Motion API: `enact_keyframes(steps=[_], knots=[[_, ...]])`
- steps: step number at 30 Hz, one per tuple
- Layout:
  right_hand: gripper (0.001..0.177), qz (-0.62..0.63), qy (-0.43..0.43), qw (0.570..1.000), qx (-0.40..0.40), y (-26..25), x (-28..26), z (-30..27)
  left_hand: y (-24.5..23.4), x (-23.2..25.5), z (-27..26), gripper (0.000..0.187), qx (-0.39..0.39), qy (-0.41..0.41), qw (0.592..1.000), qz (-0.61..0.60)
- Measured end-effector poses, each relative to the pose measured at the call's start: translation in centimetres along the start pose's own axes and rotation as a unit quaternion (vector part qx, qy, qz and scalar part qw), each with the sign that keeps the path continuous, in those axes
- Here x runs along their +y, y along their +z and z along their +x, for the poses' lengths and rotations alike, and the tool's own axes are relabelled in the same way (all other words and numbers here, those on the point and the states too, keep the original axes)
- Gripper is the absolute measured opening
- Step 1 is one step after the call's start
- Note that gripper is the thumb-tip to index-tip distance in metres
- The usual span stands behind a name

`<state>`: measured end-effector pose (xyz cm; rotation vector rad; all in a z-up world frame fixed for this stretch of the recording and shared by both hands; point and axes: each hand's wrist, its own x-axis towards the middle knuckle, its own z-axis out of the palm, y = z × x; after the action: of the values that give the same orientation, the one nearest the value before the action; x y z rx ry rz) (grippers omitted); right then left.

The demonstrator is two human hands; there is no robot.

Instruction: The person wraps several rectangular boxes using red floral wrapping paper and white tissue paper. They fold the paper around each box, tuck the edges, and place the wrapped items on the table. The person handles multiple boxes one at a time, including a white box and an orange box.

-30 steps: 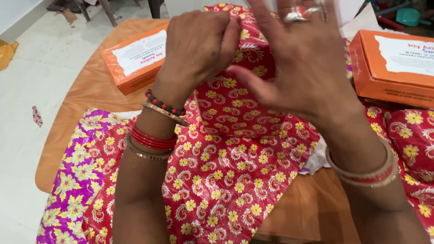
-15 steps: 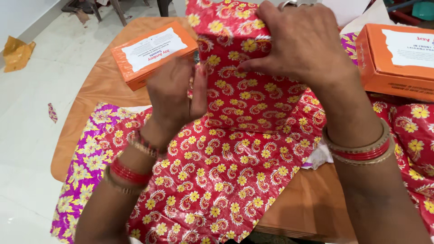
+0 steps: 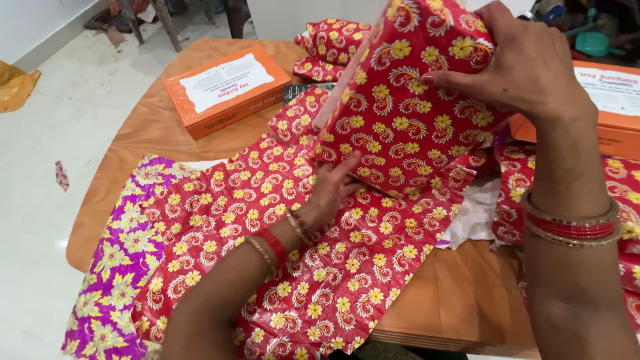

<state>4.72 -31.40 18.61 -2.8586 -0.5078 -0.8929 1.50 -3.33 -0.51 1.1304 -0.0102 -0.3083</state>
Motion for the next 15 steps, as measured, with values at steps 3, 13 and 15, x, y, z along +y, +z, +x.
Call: enact_keyframes(steps=[3,13,15], knots=[[0.088,0.066,0.020,0.998,0.002,0.8,2.6,0.1,1.6,0.0,1.1,0.073,0.015,0.012,1.000,-0.019],[0.035,0.571,0.154,0.794,0.140,-0.9,2.0,-0.2,1.5,15.5,-0.3,0.063,-0.092,0.343,0.933,0.063],[0.026,0.646,0.114,0.738,0.159,-0.9,1.4,0.8,1.9,18.9,-2.6,0.071,-0.152,0.376,0.913,0.046]])
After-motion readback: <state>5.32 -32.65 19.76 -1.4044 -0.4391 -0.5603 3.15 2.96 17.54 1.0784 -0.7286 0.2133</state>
